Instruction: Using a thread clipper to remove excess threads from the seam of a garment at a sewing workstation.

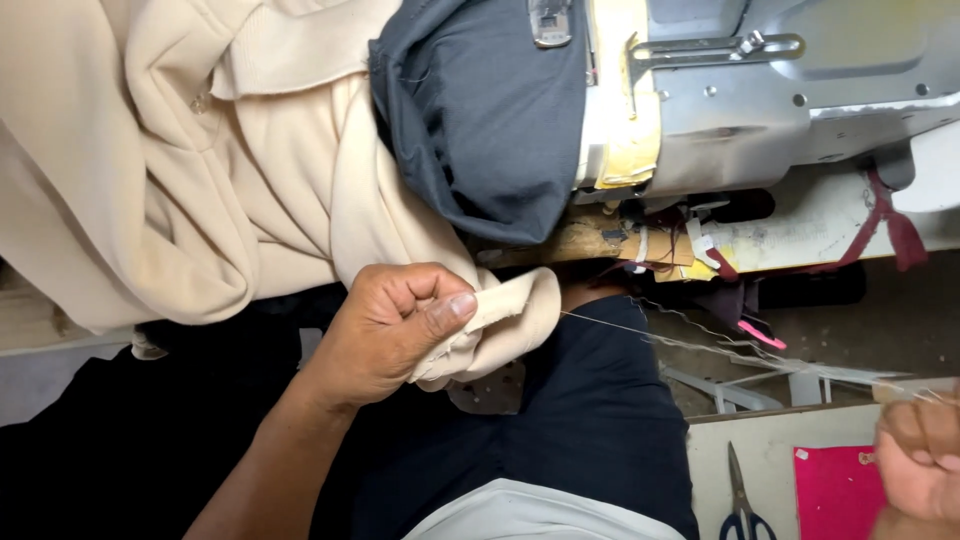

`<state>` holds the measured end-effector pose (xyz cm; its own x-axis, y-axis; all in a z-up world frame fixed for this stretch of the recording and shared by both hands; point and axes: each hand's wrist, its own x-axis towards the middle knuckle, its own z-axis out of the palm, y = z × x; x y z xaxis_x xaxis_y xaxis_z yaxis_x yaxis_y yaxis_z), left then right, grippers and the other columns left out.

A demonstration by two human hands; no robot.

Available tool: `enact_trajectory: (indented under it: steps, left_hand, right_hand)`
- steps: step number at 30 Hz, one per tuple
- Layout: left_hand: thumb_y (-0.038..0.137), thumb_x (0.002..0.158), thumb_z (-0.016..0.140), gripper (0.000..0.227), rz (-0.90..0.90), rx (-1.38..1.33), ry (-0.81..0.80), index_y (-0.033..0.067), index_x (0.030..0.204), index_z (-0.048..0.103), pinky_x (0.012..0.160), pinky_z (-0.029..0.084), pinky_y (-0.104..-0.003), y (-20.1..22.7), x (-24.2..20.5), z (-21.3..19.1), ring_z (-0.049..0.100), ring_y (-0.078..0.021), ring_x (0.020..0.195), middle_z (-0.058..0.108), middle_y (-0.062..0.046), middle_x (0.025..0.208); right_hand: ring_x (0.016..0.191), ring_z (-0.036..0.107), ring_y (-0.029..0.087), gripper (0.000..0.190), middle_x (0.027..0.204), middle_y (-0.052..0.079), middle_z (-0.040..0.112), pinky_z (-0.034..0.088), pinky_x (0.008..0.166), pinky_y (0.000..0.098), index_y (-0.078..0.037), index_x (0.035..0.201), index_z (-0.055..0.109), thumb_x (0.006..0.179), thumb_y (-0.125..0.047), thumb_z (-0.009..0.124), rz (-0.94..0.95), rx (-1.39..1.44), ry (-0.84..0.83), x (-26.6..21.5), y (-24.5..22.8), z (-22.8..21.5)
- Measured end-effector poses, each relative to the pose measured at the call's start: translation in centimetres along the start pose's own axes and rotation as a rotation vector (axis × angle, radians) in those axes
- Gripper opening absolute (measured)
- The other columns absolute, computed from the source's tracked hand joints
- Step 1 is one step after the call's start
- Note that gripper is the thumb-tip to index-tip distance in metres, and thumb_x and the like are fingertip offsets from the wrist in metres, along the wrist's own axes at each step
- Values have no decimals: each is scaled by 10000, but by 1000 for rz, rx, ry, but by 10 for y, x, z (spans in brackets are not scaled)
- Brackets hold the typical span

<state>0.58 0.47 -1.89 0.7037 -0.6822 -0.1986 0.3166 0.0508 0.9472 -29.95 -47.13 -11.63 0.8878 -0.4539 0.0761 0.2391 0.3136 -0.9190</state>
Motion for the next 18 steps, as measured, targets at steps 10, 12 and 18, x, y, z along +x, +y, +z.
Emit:
enact_trajectory:
  steps: [10, 12, 18]
  left_hand:
    - [140, 924, 708, 220, -58, 14, 53, -76, 937, 749, 492, 474, -196, 6, -2, 9, 579, -84, 536, 715, -106, 703]
    - [131, 894, 738, 214, -56, 60, 77, -72, 961, 762, 487, 469, -186, 11, -8, 13, 580, -75, 530, 718, -96, 699]
    - [146, 838, 742, 172, 28, 641, 251, 46, 966, 799, 530, 446, -214, 51, -39, 37, 537, -75, 551, 708, 15, 670]
  right_hand:
    - [683, 602, 152, 226, 961, 138, 625, 501, 545, 246, 30, 1227, 573, 1006, 73, 591, -61, -991, 203, -6, 32, 163]
    - [765, 708, 203, 290, 1074, 216, 677, 582, 585, 247, 106, 1227, 565, 937, 118, 567, -162, -948, 60, 18, 42, 221]
    - [941, 686, 238, 556, 1257, 196, 630, 595, 754, 298, 68, 1276, 591, 853, -247, 767, -297, -801, -295, 67, 41, 339]
